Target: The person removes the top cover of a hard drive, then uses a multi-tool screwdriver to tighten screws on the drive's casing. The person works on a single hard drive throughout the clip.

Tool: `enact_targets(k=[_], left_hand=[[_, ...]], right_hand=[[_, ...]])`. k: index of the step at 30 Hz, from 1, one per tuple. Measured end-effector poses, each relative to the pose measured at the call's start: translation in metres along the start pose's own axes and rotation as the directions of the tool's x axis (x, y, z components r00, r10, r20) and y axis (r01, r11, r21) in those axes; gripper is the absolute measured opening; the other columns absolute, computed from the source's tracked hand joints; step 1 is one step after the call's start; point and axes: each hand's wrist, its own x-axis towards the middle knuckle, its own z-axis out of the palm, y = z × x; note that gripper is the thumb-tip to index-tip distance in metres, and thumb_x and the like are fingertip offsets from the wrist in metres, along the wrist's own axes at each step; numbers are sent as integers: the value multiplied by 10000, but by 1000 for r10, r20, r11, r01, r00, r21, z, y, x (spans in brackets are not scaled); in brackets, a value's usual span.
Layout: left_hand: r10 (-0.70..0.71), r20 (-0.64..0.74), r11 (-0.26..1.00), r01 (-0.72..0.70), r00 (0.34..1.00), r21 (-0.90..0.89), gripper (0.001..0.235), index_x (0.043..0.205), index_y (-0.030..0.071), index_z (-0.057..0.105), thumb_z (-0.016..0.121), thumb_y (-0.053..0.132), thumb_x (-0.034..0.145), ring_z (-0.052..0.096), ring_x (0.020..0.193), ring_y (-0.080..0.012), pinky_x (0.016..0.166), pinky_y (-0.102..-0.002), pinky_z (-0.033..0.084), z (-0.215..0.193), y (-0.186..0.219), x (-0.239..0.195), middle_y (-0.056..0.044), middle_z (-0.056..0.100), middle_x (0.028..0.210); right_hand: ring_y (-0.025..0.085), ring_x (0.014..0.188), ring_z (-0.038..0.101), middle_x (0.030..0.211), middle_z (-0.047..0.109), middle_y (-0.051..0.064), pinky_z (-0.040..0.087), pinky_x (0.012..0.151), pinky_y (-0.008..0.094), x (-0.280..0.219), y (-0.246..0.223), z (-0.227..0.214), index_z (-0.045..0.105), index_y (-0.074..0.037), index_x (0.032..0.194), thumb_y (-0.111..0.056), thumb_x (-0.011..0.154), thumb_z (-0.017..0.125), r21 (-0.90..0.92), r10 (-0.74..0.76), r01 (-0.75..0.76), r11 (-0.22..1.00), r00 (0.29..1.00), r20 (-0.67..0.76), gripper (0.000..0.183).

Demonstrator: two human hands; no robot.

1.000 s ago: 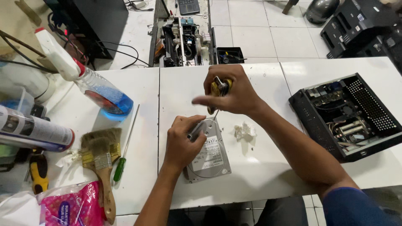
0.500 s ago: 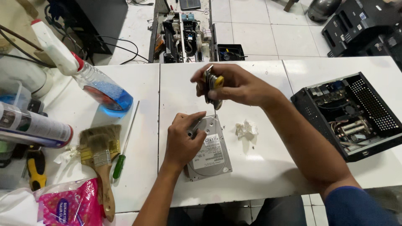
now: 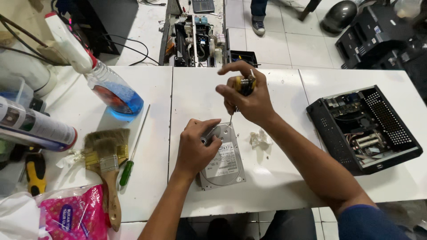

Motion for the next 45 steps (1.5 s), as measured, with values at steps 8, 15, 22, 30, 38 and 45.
enact_targets(k=[8,15,22,30,38,45], left_hand=[[-20,5,1000,21,1000,-17,420,1227,167,825,724,132,821,697,912,-272,921,-405,575,-3,2,-1,-117,737,903],[48,-6,999,-47,999,10,407,1207,163,825,704,149,819,691,949,-262,966,-426,565,-2,-6,-4,-92,807,938],[9,-15,1000,-10,1000,-19,393,1199,169,827,719,173,820,679,952,-245,1031,-414,550,2,-12,-5,-77,788,902],[20,-10,1000,-20,1000,-9,362,1179,193,826,716,169,835,673,924,-242,1045,-427,556,-3,-9,-7,-71,748,809],[41,-30,999,-41,999,-4,355,1170,191,824,691,149,844,686,938,-239,1005,-415,565,-3,-12,-6,-52,758,802],[88,-43,995,-90,995,-37,363,1166,194,816,649,134,849,678,944,-280,951,-445,564,4,-22,-6,-91,767,829]], right_hand=[[199,689,706,750,636,111,582,594,294,-19,-9,-6,615,-6,1185,-259,987,654,58,97,-98,993,995,31,323],[194,641,596,673,460,35,530,678,344,-29,8,-21,482,-120,970,-196,1118,553,273,194,-109,956,932,-306,181],[224,962,572,976,495,79,515,846,393,-34,2,6,456,-55,1256,-383,1093,497,193,173,-136,972,966,-192,369],[338,742,793,805,720,241,658,551,356,-28,-1,15,438,-51,1004,-26,908,848,-62,39,-48,997,989,-145,422],[222,560,666,623,566,97,476,440,258,-20,24,33,438,-44,1181,-136,1114,611,-147,-67,28,989,962,-264,207],[234,876,585,866,556,144,511,773,355,-33,35,6,477,-13,1249,-519,1068,448,178,155,-133,975,981,-115,538]])
